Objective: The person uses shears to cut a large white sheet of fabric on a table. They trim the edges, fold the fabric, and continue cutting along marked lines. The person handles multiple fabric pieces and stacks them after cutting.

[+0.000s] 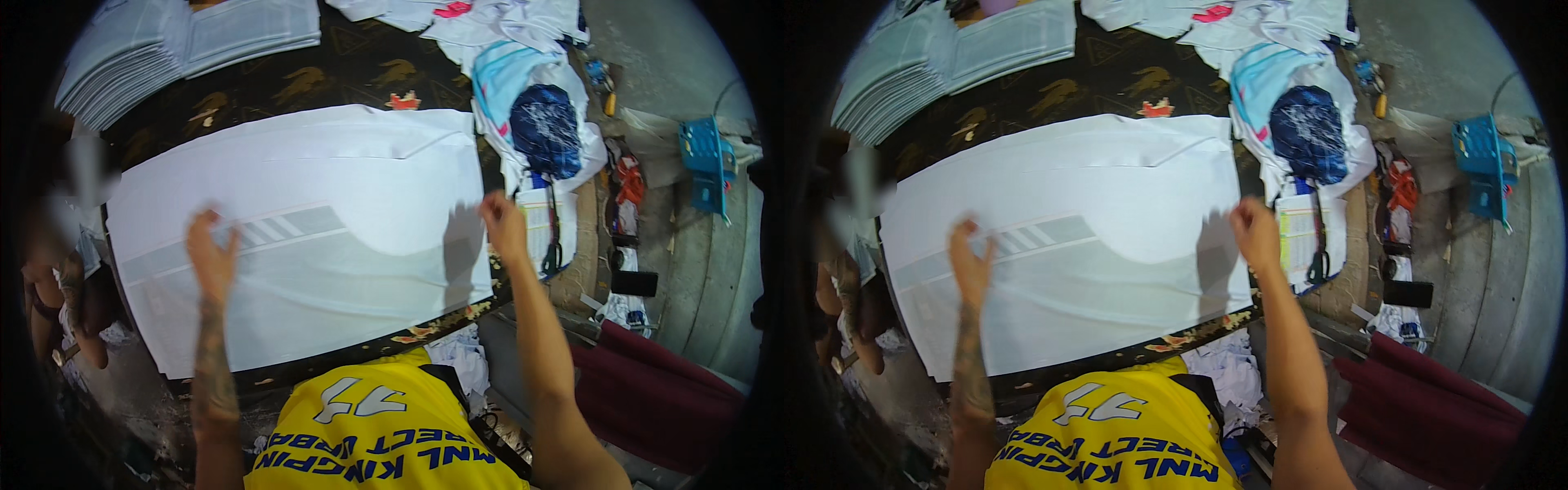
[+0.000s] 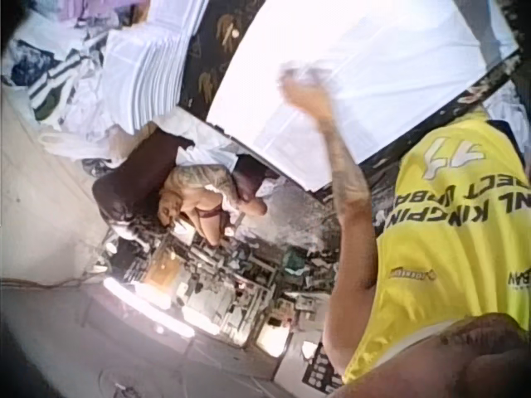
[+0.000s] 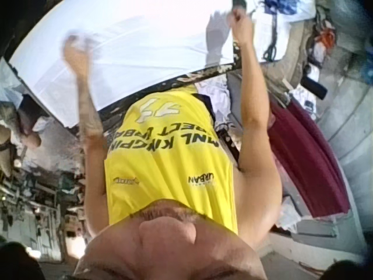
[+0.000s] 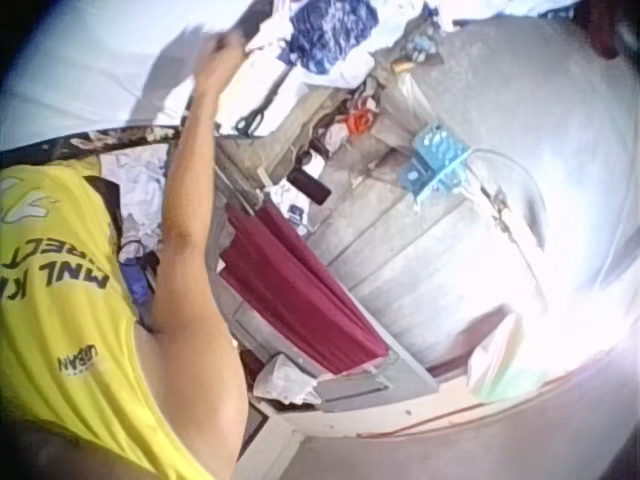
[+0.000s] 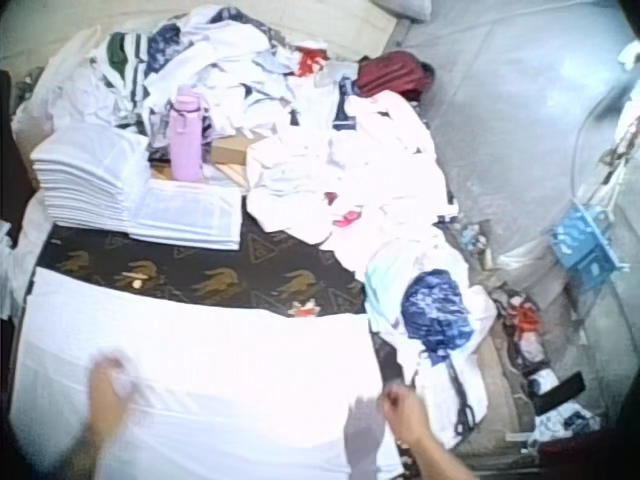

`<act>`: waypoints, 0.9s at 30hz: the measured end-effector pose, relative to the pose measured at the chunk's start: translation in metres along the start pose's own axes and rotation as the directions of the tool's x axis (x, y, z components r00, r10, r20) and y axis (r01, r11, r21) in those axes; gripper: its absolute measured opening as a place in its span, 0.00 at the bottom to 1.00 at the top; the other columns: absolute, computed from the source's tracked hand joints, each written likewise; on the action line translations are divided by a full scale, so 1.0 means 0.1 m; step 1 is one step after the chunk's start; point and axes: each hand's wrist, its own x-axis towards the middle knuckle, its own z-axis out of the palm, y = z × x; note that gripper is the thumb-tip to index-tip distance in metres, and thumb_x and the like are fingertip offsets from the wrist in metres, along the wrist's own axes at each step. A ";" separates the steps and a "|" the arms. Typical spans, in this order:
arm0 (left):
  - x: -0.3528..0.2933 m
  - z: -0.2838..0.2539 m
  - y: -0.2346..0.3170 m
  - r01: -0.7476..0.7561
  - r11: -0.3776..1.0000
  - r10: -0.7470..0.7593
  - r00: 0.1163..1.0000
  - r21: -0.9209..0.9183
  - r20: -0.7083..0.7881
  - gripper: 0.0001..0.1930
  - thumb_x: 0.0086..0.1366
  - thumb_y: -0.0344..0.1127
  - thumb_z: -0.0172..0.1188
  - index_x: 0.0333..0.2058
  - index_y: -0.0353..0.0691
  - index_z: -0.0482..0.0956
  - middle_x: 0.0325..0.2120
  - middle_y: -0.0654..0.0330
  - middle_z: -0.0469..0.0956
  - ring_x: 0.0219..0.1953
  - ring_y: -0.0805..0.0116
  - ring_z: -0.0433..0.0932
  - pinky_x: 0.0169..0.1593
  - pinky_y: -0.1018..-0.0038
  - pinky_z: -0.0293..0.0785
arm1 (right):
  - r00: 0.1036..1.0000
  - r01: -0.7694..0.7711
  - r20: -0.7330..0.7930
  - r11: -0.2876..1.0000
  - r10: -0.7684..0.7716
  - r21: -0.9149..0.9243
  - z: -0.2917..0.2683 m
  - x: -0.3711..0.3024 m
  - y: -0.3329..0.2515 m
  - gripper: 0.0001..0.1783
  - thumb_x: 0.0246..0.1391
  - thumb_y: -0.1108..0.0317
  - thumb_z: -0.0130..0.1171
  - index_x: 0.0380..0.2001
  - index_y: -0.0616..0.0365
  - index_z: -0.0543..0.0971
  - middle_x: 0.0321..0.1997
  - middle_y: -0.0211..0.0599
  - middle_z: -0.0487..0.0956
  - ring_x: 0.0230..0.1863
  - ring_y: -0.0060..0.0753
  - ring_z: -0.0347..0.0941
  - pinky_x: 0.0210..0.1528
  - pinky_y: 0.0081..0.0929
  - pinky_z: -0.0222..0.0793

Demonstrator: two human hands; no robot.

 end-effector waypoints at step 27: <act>-1.81 0.48 1.58 -0.027 0.948 -0.034 0.982 0.316 0.187 0.43 0.76 0.56 0.59 0.79 0.40 0.55 0.80 0.43 0.52 0.82 0.39 0.45 0.80 0.36 0.42 | 0.997 -0.065 0.061 0.975 0.053 0.213 -0.07 -1.68 1.00 0.13 0.57 0.72 0.71 0.26 0.59 0.74 0.24 0.39 0.71 0.25 0.40 0.72 0.30 0.38 0.69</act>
